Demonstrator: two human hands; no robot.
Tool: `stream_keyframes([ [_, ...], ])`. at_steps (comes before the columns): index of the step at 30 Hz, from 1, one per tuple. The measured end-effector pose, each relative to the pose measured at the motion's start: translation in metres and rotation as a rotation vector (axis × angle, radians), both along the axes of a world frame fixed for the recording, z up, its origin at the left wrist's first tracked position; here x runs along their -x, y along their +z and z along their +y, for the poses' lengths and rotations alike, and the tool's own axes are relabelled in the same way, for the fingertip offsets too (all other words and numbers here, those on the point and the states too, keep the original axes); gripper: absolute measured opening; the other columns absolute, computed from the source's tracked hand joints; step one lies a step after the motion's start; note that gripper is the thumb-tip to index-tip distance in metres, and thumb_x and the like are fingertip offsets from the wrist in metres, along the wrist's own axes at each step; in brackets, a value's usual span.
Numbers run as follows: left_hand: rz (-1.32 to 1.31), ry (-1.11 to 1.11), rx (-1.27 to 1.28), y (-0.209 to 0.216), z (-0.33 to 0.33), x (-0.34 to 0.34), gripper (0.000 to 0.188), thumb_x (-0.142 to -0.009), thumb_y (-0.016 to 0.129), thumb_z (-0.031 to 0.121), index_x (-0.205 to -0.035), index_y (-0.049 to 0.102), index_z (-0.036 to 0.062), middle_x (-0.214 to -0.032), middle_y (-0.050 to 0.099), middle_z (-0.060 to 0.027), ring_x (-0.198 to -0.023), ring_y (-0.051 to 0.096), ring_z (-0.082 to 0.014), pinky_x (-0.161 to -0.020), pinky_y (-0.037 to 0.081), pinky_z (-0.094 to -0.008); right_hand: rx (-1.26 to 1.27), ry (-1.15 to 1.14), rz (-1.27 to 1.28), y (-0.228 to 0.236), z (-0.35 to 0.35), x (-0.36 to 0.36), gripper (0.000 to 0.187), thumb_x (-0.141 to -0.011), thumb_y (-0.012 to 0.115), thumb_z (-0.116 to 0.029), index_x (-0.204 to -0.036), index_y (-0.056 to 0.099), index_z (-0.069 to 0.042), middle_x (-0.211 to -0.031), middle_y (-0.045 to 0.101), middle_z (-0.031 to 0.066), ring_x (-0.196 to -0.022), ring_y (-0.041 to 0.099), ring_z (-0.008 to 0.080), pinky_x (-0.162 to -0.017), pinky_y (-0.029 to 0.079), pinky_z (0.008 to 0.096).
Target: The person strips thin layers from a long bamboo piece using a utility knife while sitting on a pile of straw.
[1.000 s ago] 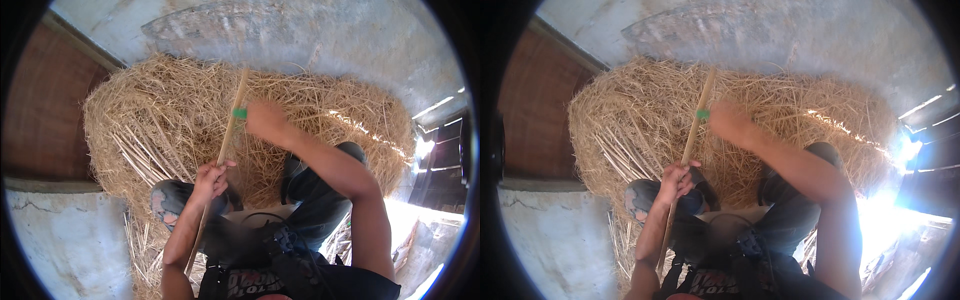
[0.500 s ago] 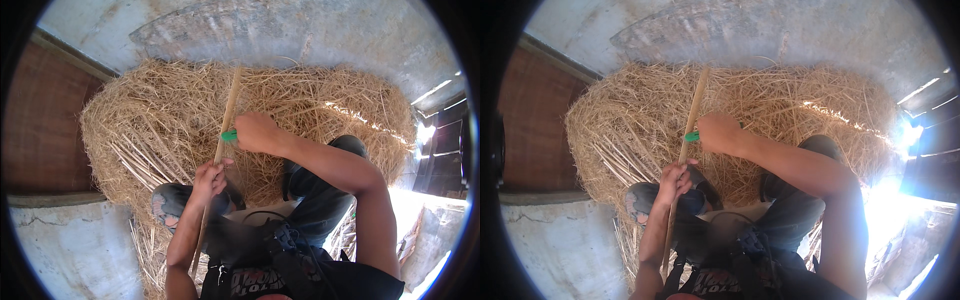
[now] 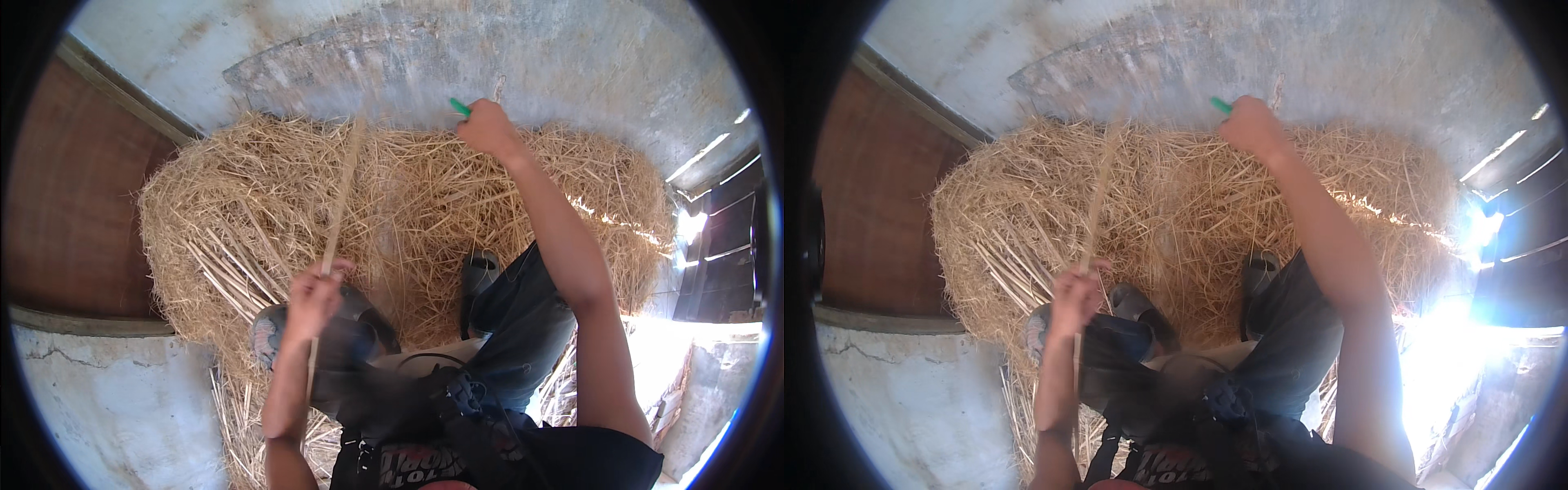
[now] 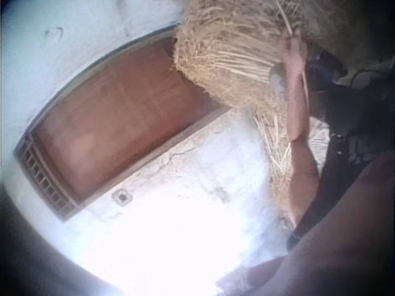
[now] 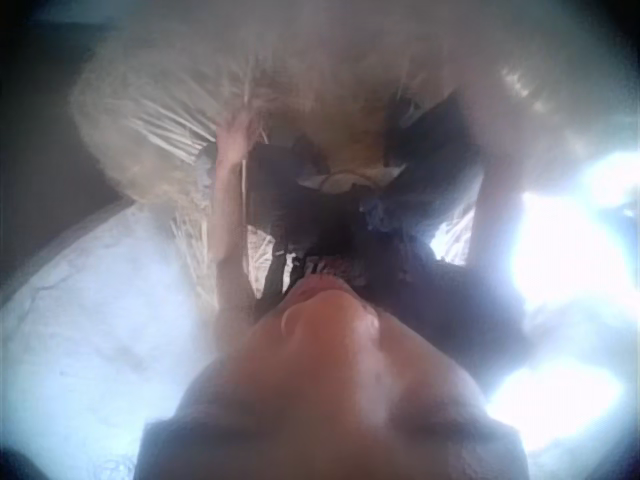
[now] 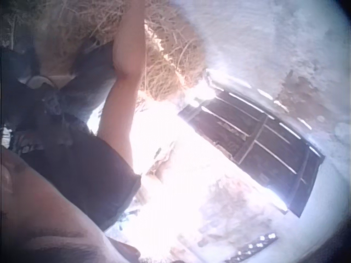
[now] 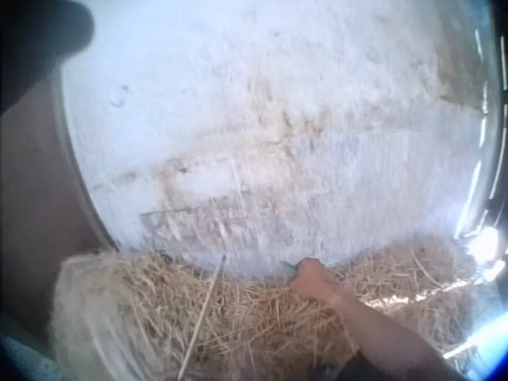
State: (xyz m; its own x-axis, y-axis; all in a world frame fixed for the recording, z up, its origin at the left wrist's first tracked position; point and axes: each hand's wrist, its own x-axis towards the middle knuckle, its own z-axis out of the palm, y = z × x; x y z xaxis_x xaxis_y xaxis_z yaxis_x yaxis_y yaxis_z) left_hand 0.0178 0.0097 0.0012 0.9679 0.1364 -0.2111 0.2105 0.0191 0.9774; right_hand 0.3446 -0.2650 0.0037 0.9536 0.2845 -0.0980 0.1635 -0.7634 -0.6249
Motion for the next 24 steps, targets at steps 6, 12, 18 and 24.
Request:
stream_keyframes([
  [6, -0.535, 0.691, -1.059, 0.153, 0.094, 0.028, 0.037, -0.110, 0.053, 0.036, -0.127, 0.070, 0.0078, -0.067, 0.049, 0.0090, -0.051, 0.036, -0.0015, -0.044, 0.029, -0.0234, 0.035, 0.259, -0.143, 0.012, 0.045, 0.048, 0.019, -0.087, 0.065, -0.015, -0.081, 0.070, 0.003, -0.069, 0.067, 0.0140, -0.060, 0.064, 0.0246, -0.061, 0.055, 0.0424],
  [12, -1.287, 1.350, -1.053, 0.261, 0.153, 0.052, 0.044, -0.108, 0.053, 0.040, -0.098, 0.067, 0.0000, -0.072, 0.063, -0.0057, -0.059, 0.063, -0.0136, -0.045, 0.052, -0.0213, -0.305, 0.488, -0.148, 0.028, 0.084, 0.104, 0.026, -0.094, 0.064, -0.025, -0.094, 0.072, -0.001, -0.074, 0.069, 0.0137, -0.066, 0.067, 0.0244, -0.066, 0.056, 0.0432],
  [18, -1.023, 0.792, -0.637, 0.171, 0.064, -0.015, 0.054, -0.107, 0.046, 0.049, -0.108, 0.069, 0.0002, -0.109, 0.073, -0.0177, -0.104, 0.074, -0.0277, -0.096, 0.064, -0.0461, -0.563, 0.596, 0.419, 0.044, 0.103, 0.139, 0.054, -0.102, 0.061, -0.048, -0.119, 0.063, 0.003, -0.083, 0.071, 0.0128, -0.069, 0.068, 0.0151, -0.055, 0.051, 0.0328],
  [24, -0.795, 0.467, -0.317, 0.025, -0.020, -0.037, 0.037, -0.109, 0.052, 0.029, -0.128, 0.067, 0.0015, -0.135, 0.064, -0.0217, -0.124, 0.065, -0.0367, -0.093, 0.064, -0.0439, -1.027, 0.492, 0.665, 0.056, 0.101, 0.138, 0.042, -0.102, 0.064, -0.046, -0.109, 0.057, -0.005, -0.096, 0.076, 0.0146, -0.043, 0.039, 0.0040, -0.041, 0.033, 0.0213],
])
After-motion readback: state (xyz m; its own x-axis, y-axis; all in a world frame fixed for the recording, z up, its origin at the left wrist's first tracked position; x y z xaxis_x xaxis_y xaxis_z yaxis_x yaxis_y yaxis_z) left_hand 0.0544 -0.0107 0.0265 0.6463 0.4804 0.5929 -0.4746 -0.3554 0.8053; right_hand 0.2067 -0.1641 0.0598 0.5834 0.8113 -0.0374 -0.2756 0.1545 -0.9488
